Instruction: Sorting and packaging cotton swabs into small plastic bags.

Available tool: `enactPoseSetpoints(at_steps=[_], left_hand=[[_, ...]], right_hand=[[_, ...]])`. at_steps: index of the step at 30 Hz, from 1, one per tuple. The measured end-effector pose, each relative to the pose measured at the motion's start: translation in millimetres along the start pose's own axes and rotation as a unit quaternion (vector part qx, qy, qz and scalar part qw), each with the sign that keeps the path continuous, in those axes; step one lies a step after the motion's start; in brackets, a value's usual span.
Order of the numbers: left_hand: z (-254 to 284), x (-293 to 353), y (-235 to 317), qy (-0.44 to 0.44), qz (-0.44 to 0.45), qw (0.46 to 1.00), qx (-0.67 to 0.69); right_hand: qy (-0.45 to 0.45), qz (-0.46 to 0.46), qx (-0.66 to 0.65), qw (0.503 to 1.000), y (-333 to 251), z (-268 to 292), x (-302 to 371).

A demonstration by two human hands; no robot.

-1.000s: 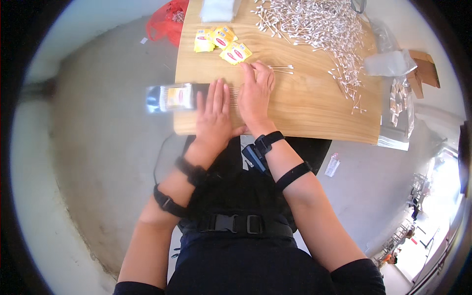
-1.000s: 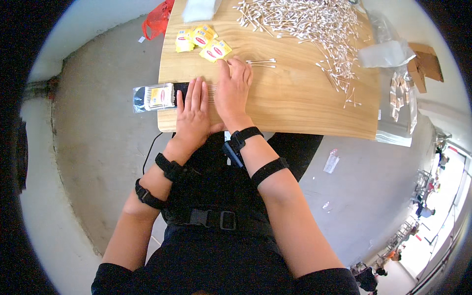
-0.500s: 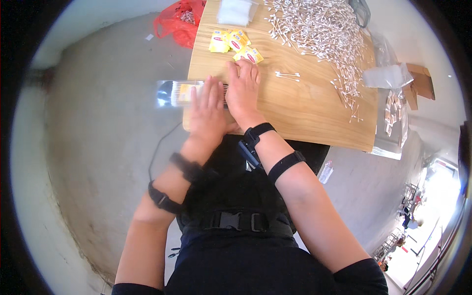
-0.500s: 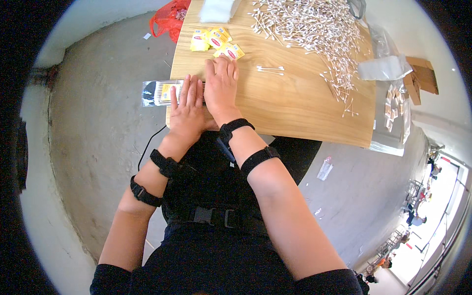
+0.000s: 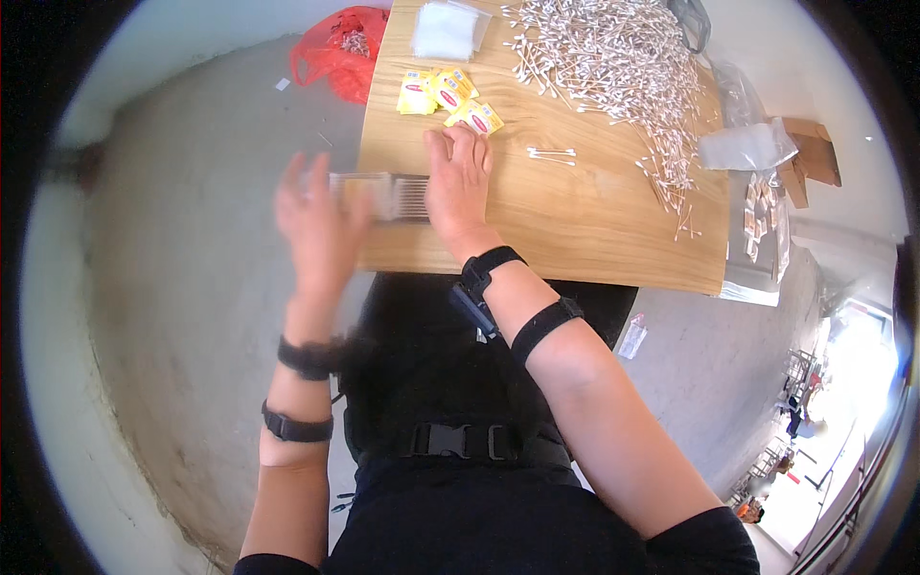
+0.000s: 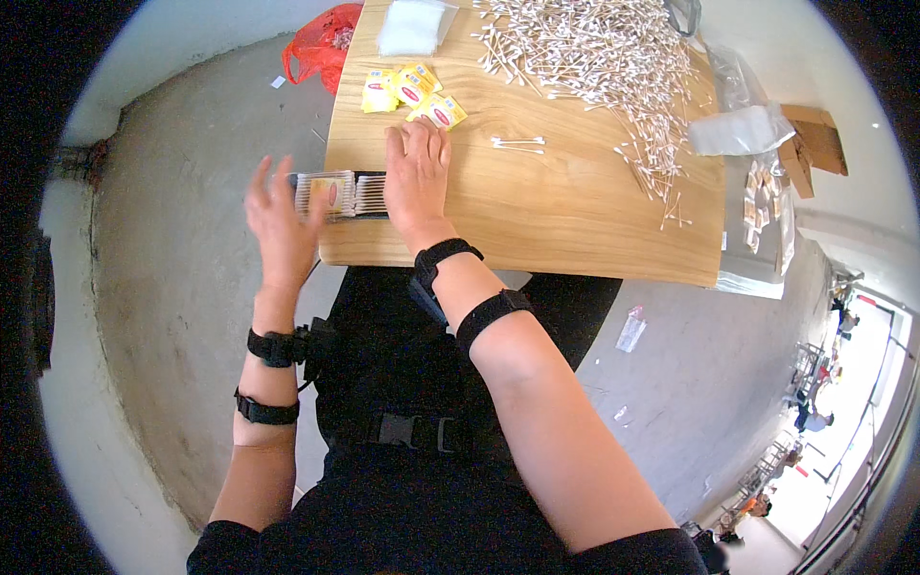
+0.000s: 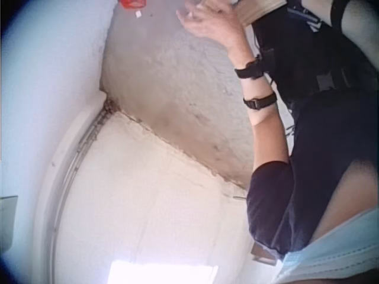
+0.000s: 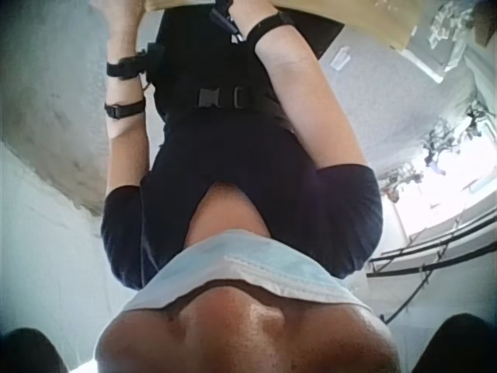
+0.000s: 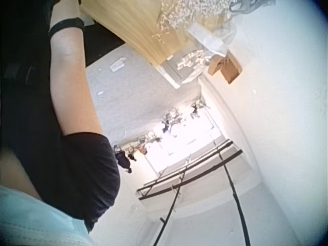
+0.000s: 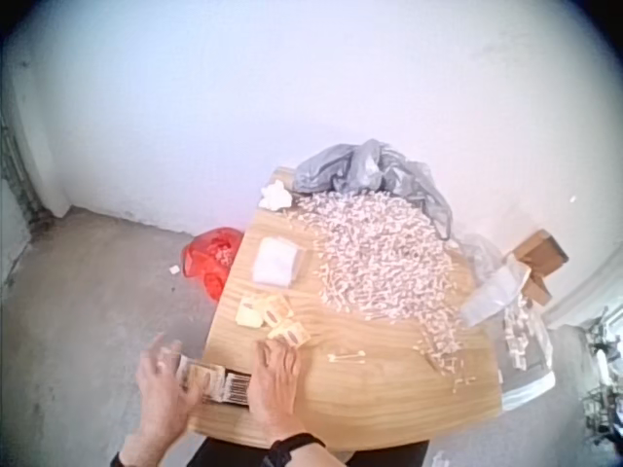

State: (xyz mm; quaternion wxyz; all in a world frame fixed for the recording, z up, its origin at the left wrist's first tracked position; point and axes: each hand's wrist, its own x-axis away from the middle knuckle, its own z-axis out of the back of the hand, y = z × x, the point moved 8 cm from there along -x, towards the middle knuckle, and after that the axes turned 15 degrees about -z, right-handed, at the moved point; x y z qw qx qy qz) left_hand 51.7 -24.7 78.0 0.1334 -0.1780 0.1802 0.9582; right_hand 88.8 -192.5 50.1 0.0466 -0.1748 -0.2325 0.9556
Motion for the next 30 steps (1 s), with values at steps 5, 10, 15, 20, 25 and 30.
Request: enactPoseSetpoints(at_steps=[5, 10, 15, 20, 25, 30], left_hand=[[-52.0, 34.4, -111.4, 0.082, 0.249, 0.942, 0.211], [-105.7, 50.1, -92.6, 0.062, 0.436, 0.712, 0.548], [-119.3, 56.7, -99.6, 0.097, 0.429, 0.695, 0.569], [-118.8, 50.1, -84.7, 0.125, 0.422, 0.652, 0.617], [-107.4, 45.5, -83.7, 0.132, 0.409, 0.673, 0.602], [-97.0, 47.0, -91.9, 0.133, 0.407, 0.714, 0.555]], right_hand=[[-0.001, -0.002, -0.003, 1.0, -3.8, -2.6, 0.6], [-0.002, -0.005, -0.005, 1.0, 0.9, -3.6, 0.8], [-0.006, -0.004, -0.008, 1.0, -4.8, -6.0, 0.9], [-0.008, -0.016, -0.022, 1.0, -14.4, -10.0, 0.4], [0.002, -0.004, -0.035, 0.999, -28.6, -12.4, -0.3], [0.008, -0.214, -0.279, 0.936, 10.1, 0.2, 7.9]])
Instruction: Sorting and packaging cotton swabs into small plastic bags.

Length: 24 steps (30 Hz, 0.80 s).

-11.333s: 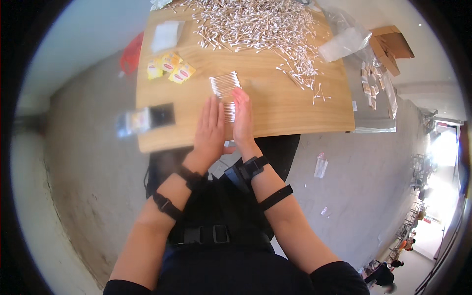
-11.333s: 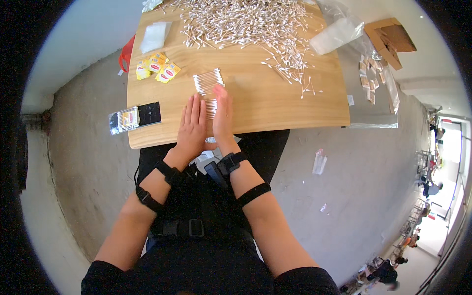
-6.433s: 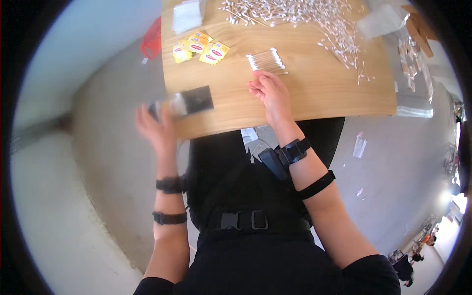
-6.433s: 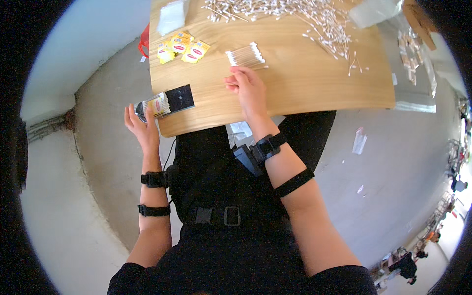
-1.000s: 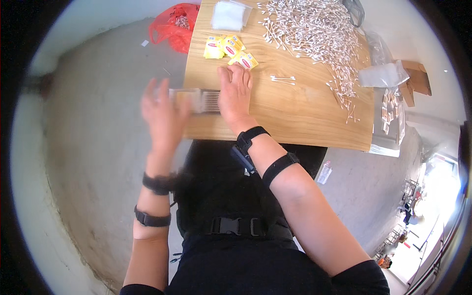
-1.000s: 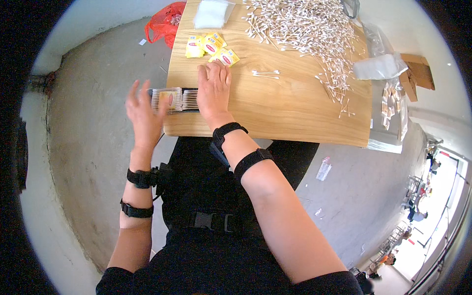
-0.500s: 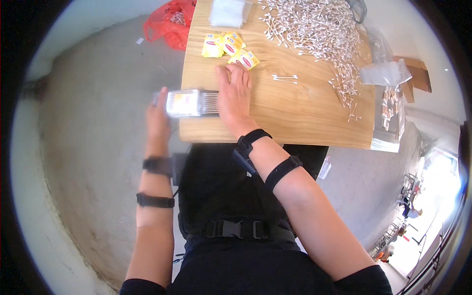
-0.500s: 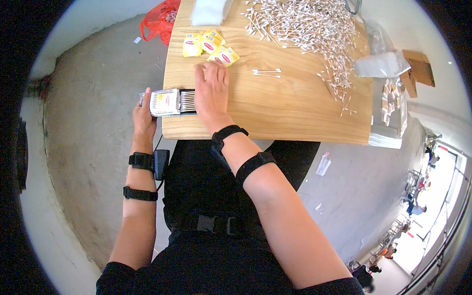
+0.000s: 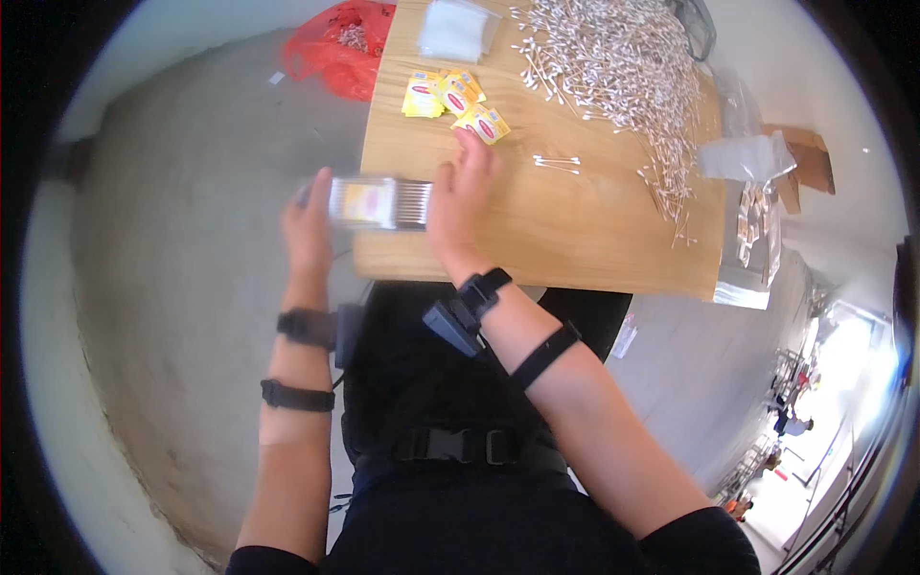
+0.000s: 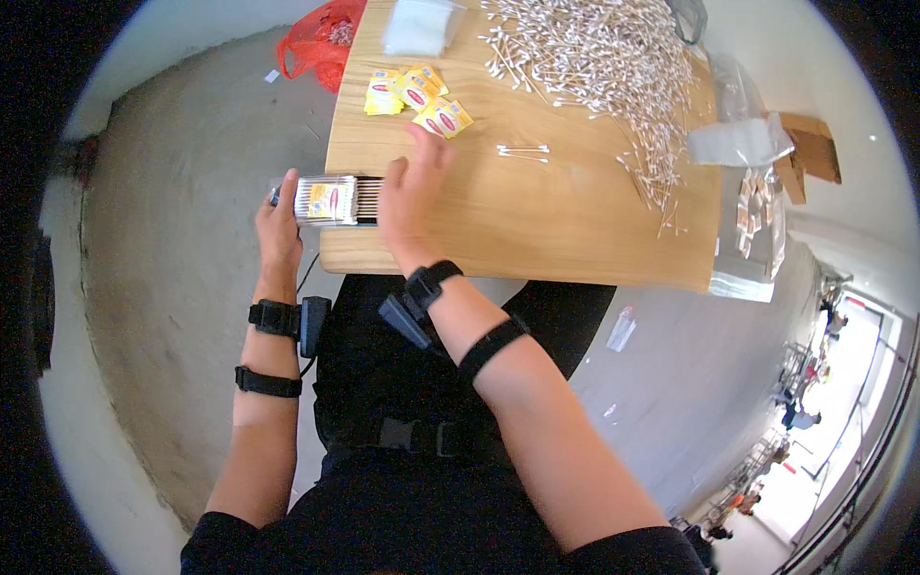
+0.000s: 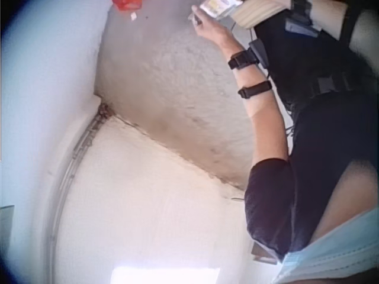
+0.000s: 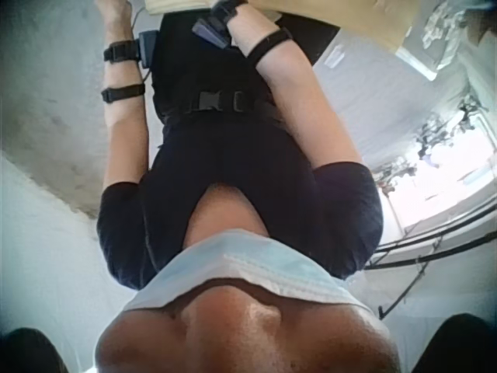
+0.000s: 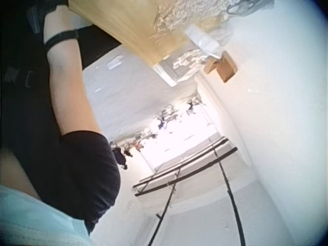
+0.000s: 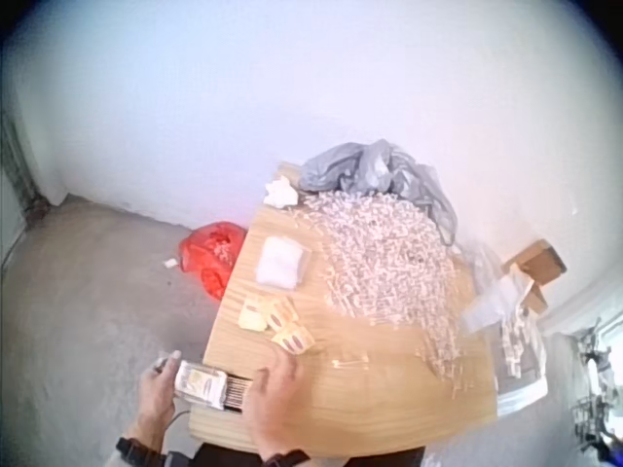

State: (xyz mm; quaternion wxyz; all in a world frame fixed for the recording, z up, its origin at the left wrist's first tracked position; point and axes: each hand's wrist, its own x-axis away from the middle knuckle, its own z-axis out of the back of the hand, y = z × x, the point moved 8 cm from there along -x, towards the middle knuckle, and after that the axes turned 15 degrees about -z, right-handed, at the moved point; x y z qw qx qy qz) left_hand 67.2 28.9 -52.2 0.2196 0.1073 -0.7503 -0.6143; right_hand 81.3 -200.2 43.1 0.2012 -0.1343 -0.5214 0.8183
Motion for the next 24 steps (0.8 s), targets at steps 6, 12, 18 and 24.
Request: enactPoseSetpoints(at_steps=[6, 12, 18, 24], left_hand=[[0.7, -3.8, 4.6, -0.008, -0.043, 0.997, -0.064], [-0.6, -4.7, -4.5, -0.029, -0.033, 0.996, -0.077], [-4.8, 1.8, 6.8, -0.017, -0.045, 0.998, -0.049], [1.9, 5.1, -0.5, -0.025, 0.051, 0.998, -0.033]], right_hand=[[-0.078, -0.134, -0.208, 0.966, 22.8, -14.8, 26.1], [-0.115, -0.077, -0.145, 0.98, 0.0, -37.6, 37.2], [-0.111, -0.106, -0.162, 0.975, -11.5, -50.3, 45.8], [-0.122, -0.099, -0.173, 0.972, -8.4, -50.6, 43.2]])
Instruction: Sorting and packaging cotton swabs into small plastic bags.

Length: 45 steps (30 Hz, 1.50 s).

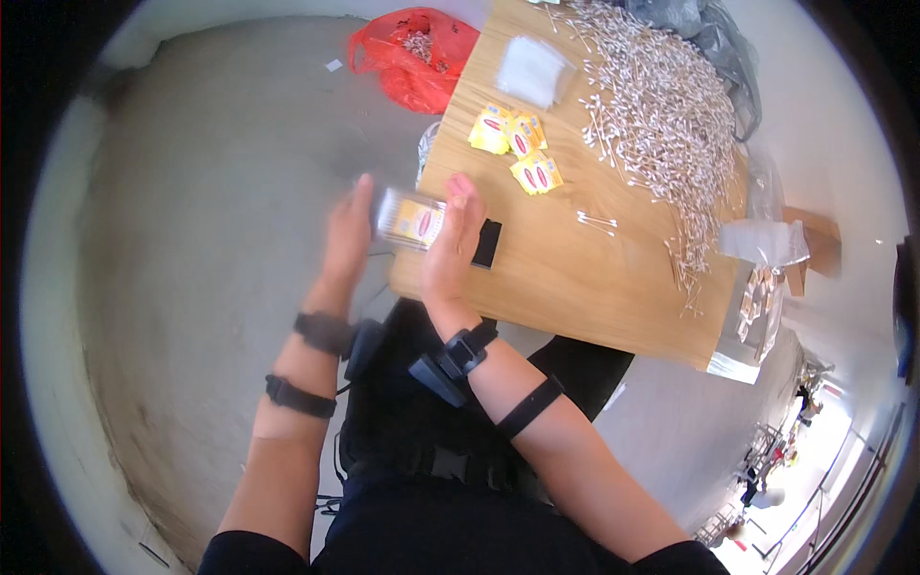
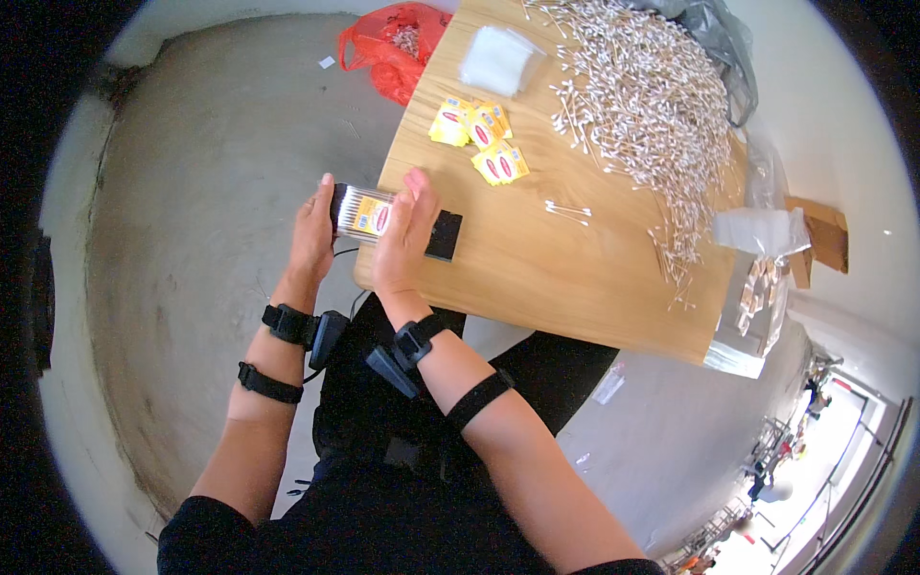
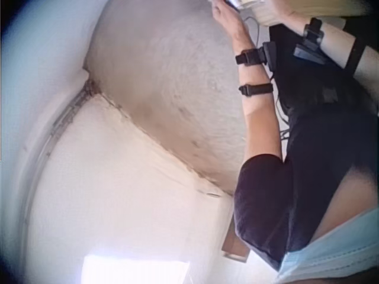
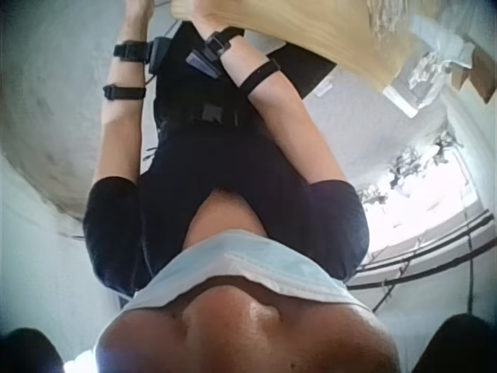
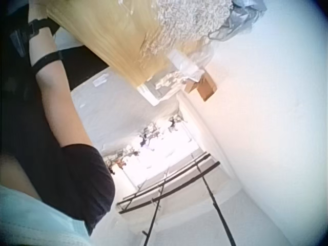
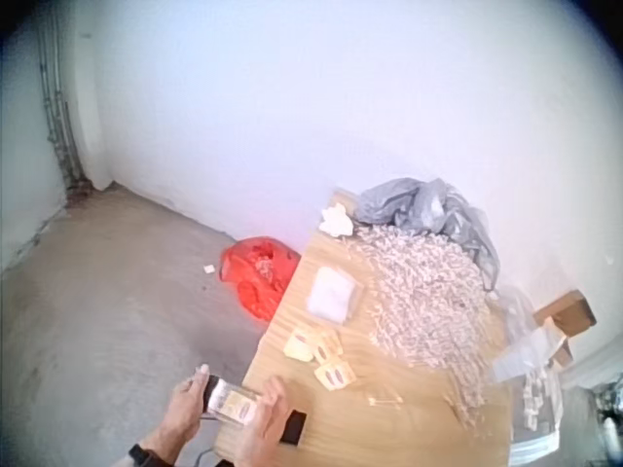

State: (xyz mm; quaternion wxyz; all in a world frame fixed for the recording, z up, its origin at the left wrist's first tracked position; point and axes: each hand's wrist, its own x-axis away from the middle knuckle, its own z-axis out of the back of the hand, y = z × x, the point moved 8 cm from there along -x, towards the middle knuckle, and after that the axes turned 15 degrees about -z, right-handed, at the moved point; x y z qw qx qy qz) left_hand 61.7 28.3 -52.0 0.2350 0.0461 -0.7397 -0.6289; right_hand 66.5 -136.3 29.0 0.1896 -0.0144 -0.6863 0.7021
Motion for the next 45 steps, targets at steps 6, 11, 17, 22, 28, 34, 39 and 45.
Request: enactPoseSetpoints(at_steps=[6, 11, 17, 22, 28, 34, 39, 45], left_hand=[[33.0, -4.9, 9.7, -0.01, -0.051, 0.998, 0.025], [30.9, 14.2, -0.8, 0.01, -0.014, 0.995, 0.097], [-21.6, 42.4, 9.0, 0.019, 0.011, 0.979, 0.205], [-24.2, 35.9, 5.4, 0.025, -0.014, 0.97, 0.242], [-24.2, 33.3, 3.7, -0.014, 0.019, 0.975, 0.222], [5.3, 23.1, 26.9, 0.015, -0.004, 0.985, 0.173], [37.1, 21.9, 89.2, 0.034, -0.079, 0.986, 0.146], [27.6, 56.7, 125.3, 0.001, -0.105, 0.974, 0.201]], right_hand=[[-0.013, -0.016, 0.016, 1.0, 4.7, -4.2, -0.1], [-0.003, 0.006, -0.03, 1.0, 4.0, -2.4, -1.8], [-0.041, -0.004, -0.078, 0.996, 11.2, 7.8, -7.0], [-0.061, 0.003, -0.02, 0.998, 0.3, -4.3, -1.6], [-0.074, -0.012, 0.029, 0.997, -7.3, -32.1, 5.6], [-0.121, 0.015, 0.015, 0.992, -19.8, -70.2, 12.3], [-0.174, 0.055, -0.05, 0.982, -68.1, -109.7, 31.2], [-0.319, -0.045, -0.147, 0.935, -93.2, -76.6, 41.2]])
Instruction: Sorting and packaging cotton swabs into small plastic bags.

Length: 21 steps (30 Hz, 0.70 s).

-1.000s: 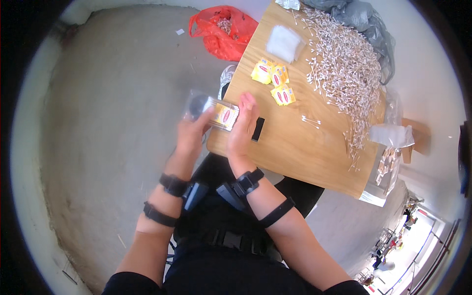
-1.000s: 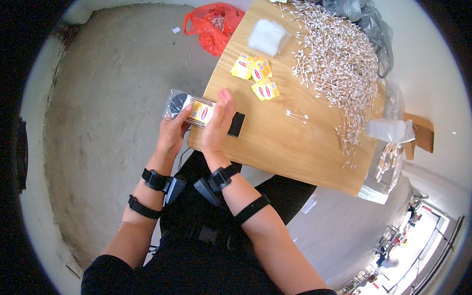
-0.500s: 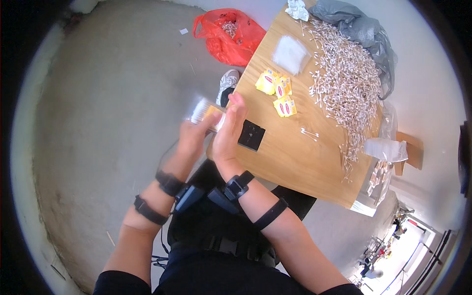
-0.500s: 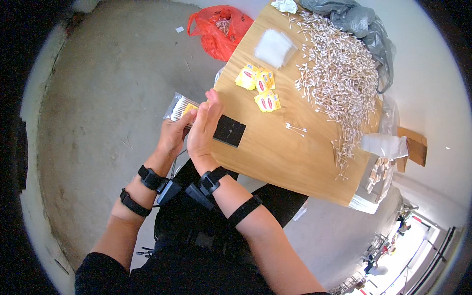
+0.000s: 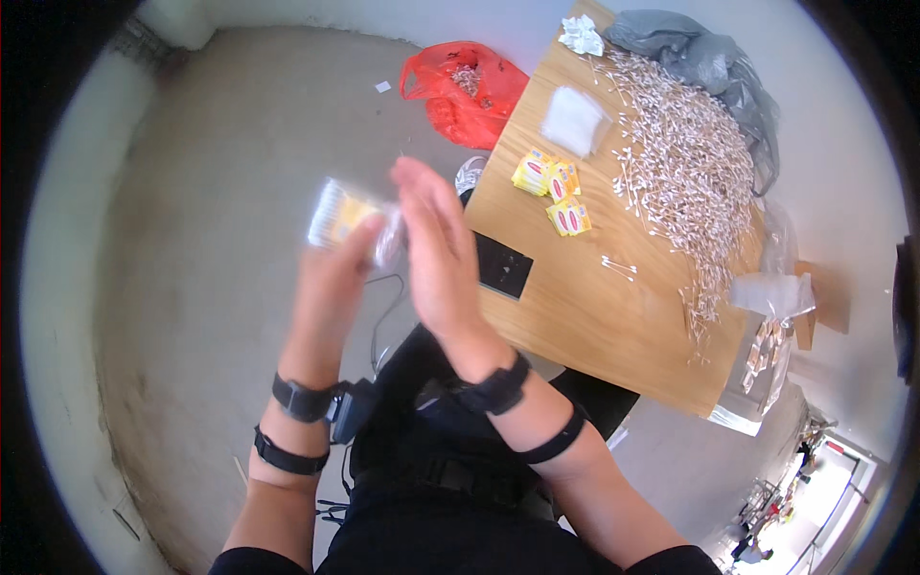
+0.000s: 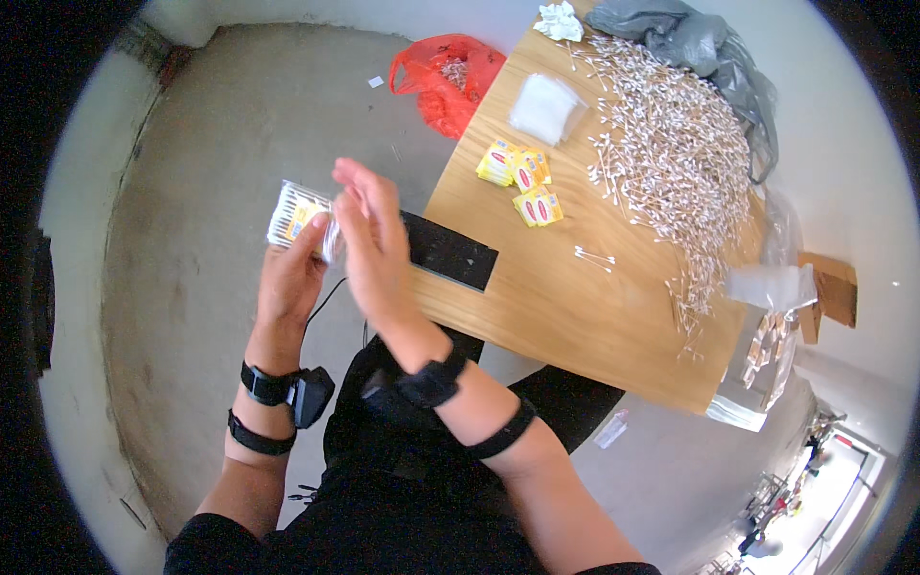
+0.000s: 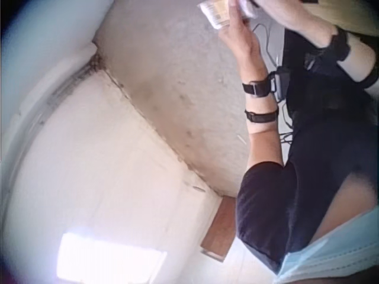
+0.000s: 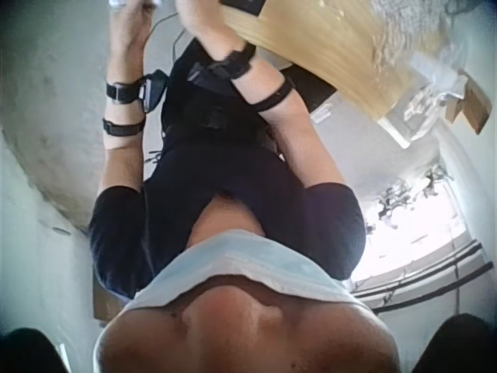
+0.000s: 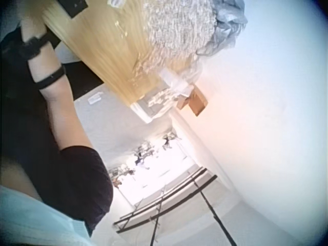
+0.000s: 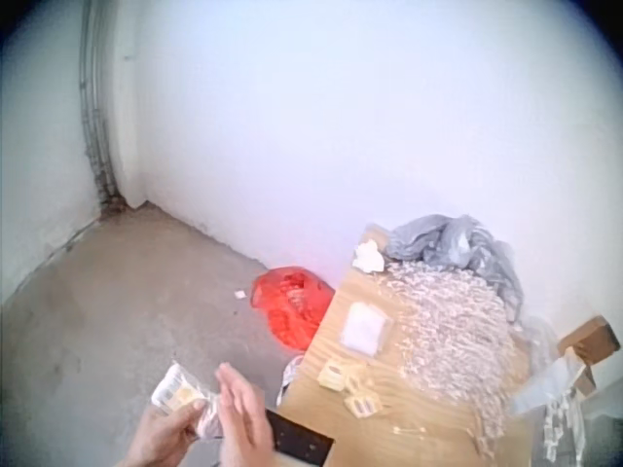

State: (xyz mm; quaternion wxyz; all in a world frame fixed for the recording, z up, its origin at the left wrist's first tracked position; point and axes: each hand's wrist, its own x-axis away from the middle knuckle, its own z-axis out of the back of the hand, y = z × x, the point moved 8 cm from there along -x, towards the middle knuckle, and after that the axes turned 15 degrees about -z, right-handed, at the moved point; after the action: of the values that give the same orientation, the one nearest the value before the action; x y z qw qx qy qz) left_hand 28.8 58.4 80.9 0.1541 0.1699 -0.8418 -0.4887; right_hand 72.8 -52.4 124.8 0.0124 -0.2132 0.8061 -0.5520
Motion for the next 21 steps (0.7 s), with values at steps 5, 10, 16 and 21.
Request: enactPoseSetpoints(at_steps=[5, 10, 16, 21], left_hand=[[-34.4, 32.2, -26.1, -0.067, 0.124, 0.986, 0.087], [-82.0, 57.0, -43.7, -0.16, 0.18, 0.965, 0.108], [-123.9, 78.2, -54.7, -0.187, 0.197, 0.956, 0.107], [-153.7, 84.6, -73.0, -0.172, 0.195, 0.962, 0.088]], right_hand=[[-0.057, -0.093, 0.089, 0.99, -15.1, 58.0, 32.1], [-0.044, -0.103, 0.083, 0.99, -27.9, 103.3, 59.6], [0.028, -0.055, 0.079, 0.995, -47.6, 141.5, 91.9], [0.092, -0.011, 0.048, 0.995, -60.1, 175.6, 112.6]])
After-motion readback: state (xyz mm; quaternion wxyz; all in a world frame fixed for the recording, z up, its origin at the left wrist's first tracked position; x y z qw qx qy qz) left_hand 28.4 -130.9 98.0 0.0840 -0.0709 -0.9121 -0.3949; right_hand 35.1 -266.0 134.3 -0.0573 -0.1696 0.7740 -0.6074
